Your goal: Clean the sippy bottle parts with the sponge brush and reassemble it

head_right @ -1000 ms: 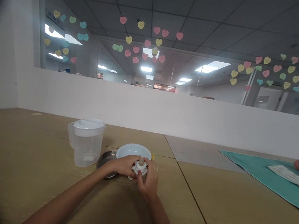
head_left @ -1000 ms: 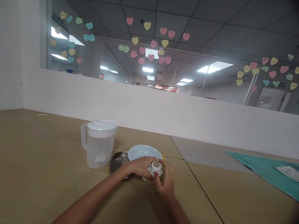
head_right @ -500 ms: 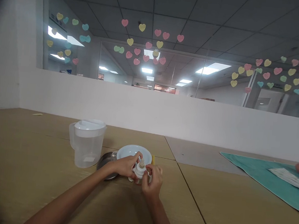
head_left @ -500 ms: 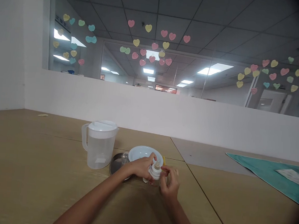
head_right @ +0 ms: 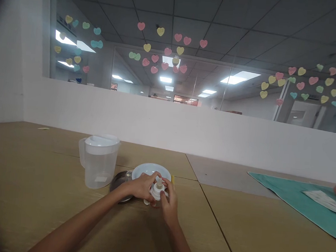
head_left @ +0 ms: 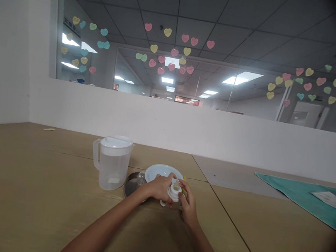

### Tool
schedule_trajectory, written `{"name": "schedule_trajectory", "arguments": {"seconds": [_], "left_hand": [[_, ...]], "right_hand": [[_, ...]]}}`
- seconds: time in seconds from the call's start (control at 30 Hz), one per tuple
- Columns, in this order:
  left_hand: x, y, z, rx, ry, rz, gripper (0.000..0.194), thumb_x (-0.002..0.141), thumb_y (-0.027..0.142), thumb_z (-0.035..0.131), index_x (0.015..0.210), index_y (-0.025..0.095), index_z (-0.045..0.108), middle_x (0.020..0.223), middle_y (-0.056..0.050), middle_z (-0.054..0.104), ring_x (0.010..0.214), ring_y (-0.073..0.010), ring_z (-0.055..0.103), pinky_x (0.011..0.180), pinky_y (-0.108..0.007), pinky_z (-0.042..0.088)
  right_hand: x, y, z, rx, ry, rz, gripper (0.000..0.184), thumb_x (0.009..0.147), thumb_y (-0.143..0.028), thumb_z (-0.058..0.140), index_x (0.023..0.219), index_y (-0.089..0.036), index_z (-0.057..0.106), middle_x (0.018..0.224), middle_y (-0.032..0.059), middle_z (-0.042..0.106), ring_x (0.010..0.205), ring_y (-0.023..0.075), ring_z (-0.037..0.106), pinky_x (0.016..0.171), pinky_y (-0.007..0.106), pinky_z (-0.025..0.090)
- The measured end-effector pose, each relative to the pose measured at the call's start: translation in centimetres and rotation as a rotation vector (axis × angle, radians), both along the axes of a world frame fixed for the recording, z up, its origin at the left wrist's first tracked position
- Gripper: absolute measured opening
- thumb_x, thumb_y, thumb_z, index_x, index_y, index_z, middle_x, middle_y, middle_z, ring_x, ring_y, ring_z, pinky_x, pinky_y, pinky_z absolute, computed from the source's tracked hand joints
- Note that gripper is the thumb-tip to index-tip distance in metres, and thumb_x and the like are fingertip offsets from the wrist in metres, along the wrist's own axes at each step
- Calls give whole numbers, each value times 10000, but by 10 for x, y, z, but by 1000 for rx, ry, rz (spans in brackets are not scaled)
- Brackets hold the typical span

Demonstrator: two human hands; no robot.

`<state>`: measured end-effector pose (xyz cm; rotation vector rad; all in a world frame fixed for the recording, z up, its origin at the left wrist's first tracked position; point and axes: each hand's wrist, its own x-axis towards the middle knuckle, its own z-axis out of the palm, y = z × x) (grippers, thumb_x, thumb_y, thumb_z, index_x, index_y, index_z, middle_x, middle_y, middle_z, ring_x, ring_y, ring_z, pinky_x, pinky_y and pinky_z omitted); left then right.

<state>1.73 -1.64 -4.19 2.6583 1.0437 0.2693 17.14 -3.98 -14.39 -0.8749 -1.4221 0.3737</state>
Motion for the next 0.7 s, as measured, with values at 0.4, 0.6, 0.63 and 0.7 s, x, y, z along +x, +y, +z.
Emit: {"name": "schedule_trajectory", "arguments": {"seconds": [0.4, 0.6, 0.63, 0.7], "left_hand": [[4, 7, -6, 9, 36, 0, 746, 553, 395, 693, 1187, 189, 358, 1008, -64, 621, 917, -249, 590, 963, -403, 270], [-9, 18, 7, -48, 84, -90, 986, 516, 395, 745, 1341, 222, 232, 1191, -89, 560, 1204, -313, 416, 1026, -455, 229], [-16, 22, 12, -73, 84, -113, 1055, 508, 379, 756, 1374, 235, 171, 1275, -94, 508, 1256, -314, 361, 1039, -447, 230], [-35, 33, 21, -63, 58, -77, 1087, 542, 335, 749, 1408, 232, 100, 1417, -117, 353, 1315, -306, 284, 1052, -416, 251]], "right_hand": [[-8, -7, 9, 60, -169, -222, 265, 783, -385, 581, 967, -196, 611, 851, 43, 568, 815, 186, 573, 730, 311, 482], [-4, -7, 6, 69, -219, -233, 294, 755, -393, 621, 975, -201, 591, 884, 41, 577, 808, 179, 562, 724, 308, 480], [-4, -7, 6, 70, -226, -236, 297, 759, -394, 616, 984, -203, 586, 897, 41, 580, 813, 179, 561, 724, 306, 479], [-4, -7, 6, 76, -241, -234, 297, 772, -394, 599, 1001, -206, 578, 925, 43, 586, 835, 182, 562, 735, 306, 478]]}}
